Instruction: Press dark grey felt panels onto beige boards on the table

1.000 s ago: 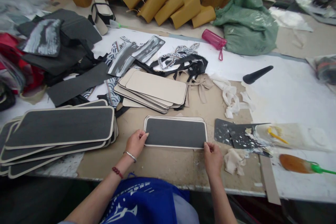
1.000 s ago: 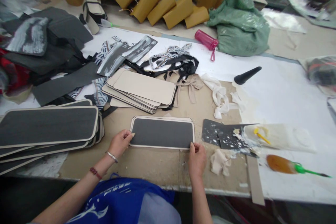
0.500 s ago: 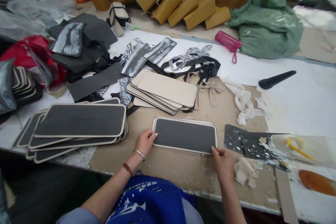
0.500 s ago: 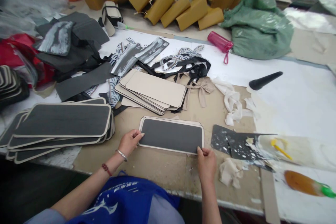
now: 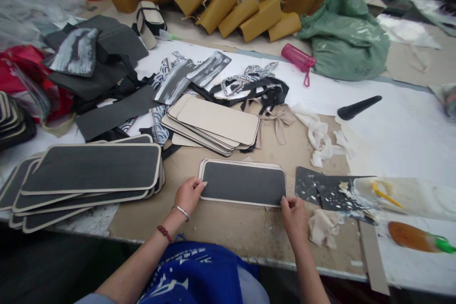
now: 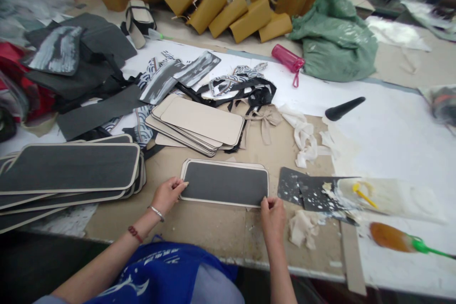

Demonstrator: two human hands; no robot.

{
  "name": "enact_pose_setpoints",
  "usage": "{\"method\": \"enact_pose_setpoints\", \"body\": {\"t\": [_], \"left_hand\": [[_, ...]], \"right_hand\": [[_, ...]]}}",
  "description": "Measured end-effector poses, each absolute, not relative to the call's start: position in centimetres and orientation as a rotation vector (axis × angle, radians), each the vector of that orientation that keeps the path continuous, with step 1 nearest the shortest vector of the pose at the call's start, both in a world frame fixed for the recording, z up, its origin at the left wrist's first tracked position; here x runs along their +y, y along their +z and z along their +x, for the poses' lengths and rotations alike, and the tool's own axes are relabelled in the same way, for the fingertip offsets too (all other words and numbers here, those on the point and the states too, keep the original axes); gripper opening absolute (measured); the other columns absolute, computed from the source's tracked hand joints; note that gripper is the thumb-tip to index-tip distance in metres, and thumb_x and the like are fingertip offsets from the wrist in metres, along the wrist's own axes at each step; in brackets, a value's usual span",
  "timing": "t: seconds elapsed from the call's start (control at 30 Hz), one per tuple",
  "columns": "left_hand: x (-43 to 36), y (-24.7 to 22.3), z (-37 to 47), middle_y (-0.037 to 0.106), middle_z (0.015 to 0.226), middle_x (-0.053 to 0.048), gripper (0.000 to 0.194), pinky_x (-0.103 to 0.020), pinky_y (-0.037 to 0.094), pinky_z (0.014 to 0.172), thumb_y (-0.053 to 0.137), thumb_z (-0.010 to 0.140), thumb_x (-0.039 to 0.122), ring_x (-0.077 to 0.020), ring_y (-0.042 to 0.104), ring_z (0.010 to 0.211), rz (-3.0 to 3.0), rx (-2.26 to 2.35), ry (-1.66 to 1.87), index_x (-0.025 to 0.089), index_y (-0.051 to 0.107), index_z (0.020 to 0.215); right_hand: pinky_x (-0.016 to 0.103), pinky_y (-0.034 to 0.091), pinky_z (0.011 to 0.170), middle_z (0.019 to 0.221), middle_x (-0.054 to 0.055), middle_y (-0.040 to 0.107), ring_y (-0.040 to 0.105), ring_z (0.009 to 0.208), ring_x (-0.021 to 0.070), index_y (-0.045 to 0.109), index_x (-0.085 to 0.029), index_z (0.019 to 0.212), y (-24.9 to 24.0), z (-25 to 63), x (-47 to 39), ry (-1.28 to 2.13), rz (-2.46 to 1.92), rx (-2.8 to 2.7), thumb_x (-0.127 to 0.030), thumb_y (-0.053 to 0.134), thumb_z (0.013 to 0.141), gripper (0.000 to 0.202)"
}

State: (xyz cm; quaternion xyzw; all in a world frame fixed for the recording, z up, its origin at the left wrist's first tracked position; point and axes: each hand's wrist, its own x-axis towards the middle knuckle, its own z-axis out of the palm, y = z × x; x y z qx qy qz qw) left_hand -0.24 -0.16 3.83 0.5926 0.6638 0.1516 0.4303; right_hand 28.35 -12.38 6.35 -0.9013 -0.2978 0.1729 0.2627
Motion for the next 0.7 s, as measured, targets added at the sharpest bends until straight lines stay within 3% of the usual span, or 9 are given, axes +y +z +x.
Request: {"method": "enact_pose_setpoints", "body": {"t": [0.7], "left_hand": [[-0.1,5.7,0.4,0.049,0.051,0.004,0.025,-0.023,0.028,0.051,0.051,0.074,0.037,-0.0113,0.044,0.051,1.489,1.741,0.312,0.019,0.050,0.057]], "right_hand": [[0.036,0.038,0.060,0.064,0.008,0.060,0.055,0.064,0.0256,0.052,-0.021,0.064,5.7,29.6,-12.3,0.542,-2.561,-0.890,-0.050,0.041,0.062,0.031]]}}
